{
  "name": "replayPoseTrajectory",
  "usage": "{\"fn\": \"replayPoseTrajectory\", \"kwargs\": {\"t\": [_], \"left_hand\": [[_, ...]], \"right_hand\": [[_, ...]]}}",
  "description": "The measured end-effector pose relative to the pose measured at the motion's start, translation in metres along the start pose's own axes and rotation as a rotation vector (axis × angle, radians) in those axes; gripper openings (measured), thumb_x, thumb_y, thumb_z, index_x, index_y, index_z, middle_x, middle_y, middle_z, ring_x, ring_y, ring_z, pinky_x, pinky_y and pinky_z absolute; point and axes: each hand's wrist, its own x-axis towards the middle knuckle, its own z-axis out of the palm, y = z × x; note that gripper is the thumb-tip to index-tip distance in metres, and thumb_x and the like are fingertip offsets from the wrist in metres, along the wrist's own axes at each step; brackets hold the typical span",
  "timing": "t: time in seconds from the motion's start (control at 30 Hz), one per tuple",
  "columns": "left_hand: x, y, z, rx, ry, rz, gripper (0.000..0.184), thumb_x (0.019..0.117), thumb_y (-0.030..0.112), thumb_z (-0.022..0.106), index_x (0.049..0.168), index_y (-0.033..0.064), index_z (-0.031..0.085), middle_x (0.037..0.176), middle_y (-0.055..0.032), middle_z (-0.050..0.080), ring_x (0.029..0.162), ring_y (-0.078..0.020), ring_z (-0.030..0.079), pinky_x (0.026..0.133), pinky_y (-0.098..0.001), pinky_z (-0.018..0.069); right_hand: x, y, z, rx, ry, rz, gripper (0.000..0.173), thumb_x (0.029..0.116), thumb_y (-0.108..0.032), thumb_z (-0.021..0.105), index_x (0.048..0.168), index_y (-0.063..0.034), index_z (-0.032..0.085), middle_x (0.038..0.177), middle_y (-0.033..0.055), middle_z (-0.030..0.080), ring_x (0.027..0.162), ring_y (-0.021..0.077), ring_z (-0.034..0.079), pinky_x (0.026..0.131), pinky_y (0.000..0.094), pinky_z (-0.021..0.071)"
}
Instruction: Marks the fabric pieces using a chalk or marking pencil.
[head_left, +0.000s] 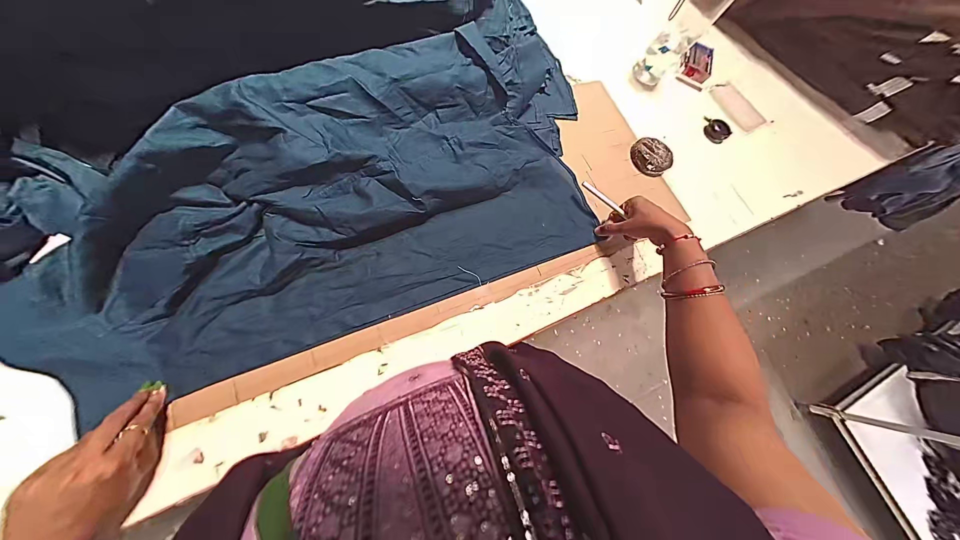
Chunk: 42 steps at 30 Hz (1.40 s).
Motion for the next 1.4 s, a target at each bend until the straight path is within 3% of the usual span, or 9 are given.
{"fn": "replayPoseTrajectory", "kwargs": {"t": [0.17, 0.27, 0.37, 0.47, 0.57, 0.8, 1.07, 1.23, 1.4], "left_hand": [[0.036, 0.038, -0.046, 0.017, -0.402, -0.239, 0.036, 0.1007, 0.007, 0.045, 0.125, -0.0122, 0.064, 0.129, -0.0372, 0.061, 0.106, -0.0586, 0.065, 0.079, -0.0712, 0.0508], [0.093, 0.09, -0.101, 0.198, -0.79, -0.306, 0.032, 0.0966, 0.009, 0.058, 0.104, -0.0221, 0.06, 0.114, -0.0469, 0.059, 0.108, -0.065, 0.059, 0.083, -0.0754, 0.0459], [0.134, 0.117, -0.116, 0.204, -0.5, -0.026, 0.012, 0.0861, -0.005, 0.068, 0.087, -0.0162, 0.065, 0.1, -0.0405, 0.064, 0.09, -0.0609, 0.064, 0.068, -0.0706, 0.0496], [0.198, 0.192, -0.107, -0.138, -0.16, 0.469, 0.02, 0.093, 0.001, 0.058, 0.106, -0.0035, 0.072, 0.125, -0.0312, 0.064, 0.096, -0.0505, 0.07, 0.069, -0.0642, 0.0563], [0.257, 0.295, -0.074, -0.424, -0.218, 0.784, 0.034, 0.0995, 0.022, 0.059, 0.127, 0.0036, 0.067, 0.135, -0.0217, 0.058, 0.116, -0.0395, 0.064, 0.086, -0.0555, 0.0575], [0.325, 0.453, -0.014, -0.502, -0.387, 0.782, 0.065, 0.0919, 0.036, 0.074, 0.146, 0.0062, 0.053, 0.144, -0.0239, 0.049, 0.125, -0.0412, 0.055, 0.091, -0.054, 0.0526], [0.335, 0.504, -0.025, -0.267, -0.432, 0.822, 0.038, 0.1077, 0.012, 0.047, 0.141, -0.0056, 0.05, 0.138, -0.0252, 0.055, 0.113, -0.0423, 0.064, 0.084, -0.0531, 0.0561], [0.335, 0.505, -0.026, -0.186, -0.387, 1.004, 0.032, 0.1064, -0.001, 0.04, 0.134, -0.0098, 0.055, 0.131, -0.0284, 0.058, 0.106, -0.0438, 0.066, 0.08, -0.0518, 0.0551], [0.332, 0.506, -0.029, -0.271, -0.405, 0.905, 0.033, 0.1068, 0.0, 0.038, 0.133, -0.0132, 0.053, 0.128, -0.0301, 0.058, 0.1, -0.0426, 0.068, 0.078, -0.0496, 0.0561]], "right_hand": [[-0.001, -0.006, 0.004, -0.065, -0.004, -0.003, 0.024, 0.0928, -0.013, 0.075, 0.079, 0.002, 0.063, 0.065, 0.0043, 0.052, 0.056, 0.0115, 0.044, 0.059, 0.0338, 0.0401], [-0.001, 0.0, 0.003, -0.019, -0.012, -0.033, 0.025, 0.0938, -0.013, 0.074, 0.078, 0.0012, 0.061, 0.063, 0.0027, 0.049, 0.054, 0.0102, 0.043, 0.057, 0.0317, 0.0387], [0.002, 0.006, 0.006, 0.029, -0.004, -0.054, 0.025, 0.0933, -0.014, 0.075, 0.078, -0.0007, 0.06, 0.062, 0.0014, 0.048, 0.053, 0.0094, 0.042, 0.055, 0.0302, 0.038], [0.002, 0.008, 0.004, -0.002, 0.001, -0.068, 0.026, 0.0933, -0.015, 0.075, 0.078, 0.0003, 0.06, 0.064, 0.0032, 0.049, 0.055, 0.0113, 0.043, 0.057, 0.0334, 0.039], [0.005, 0.007, 0.005, -0.023, -0.007, -0.076, 0.026, 0.0941, -0.014, 0.074, 0.078, 0.0002, 0.061, 0.063, 0.0031, 0.05, 0.055, 0.0107, 0.044, 0.056, 0.0328, 0.0397], [0.01, 0.005, 0.0, -0.046, -0.066, -0.051, 0.026, 0.0933, -0.019, 0.076, 0.079, -0.0005, 0.064, 0.066, 0.0048, 0.054, 0.058, 0.0141, 0.048, 0.06, 0.0377, 0.0421], [0.006, 0.013, 0.001, 0.033, -0.072, -0.059, 0.023, 0.0964, -0.015, 0.071, 0.082, 0.0014, 0.063, 0.067, 0.005, 0.054, 0.057, 0.013, 0.049, 0.059, 0.0341, 0.043], [-0.018, 0.041, 0.01, 0.168, 0.071, -0.187, 0.025, 0.1045, -0.009, 0.057, 0.125, 0.0052, 0.059, 0.089, 0.0177, 0.062, 0.066, 0.0219, 0.055, 0.064, 0.0405, 0.0486], [-0.036, 0.028, 0.027, 0.326, 0.113, -0.206, 0.018, 0.0981, 0.008, 0.057, 0.116, 0.0057, 0.061, 0.091, 0.0144, 0.062, 0.062, 0.0124, 0.05, 0.058, 0.0289, 0.0437]]}}
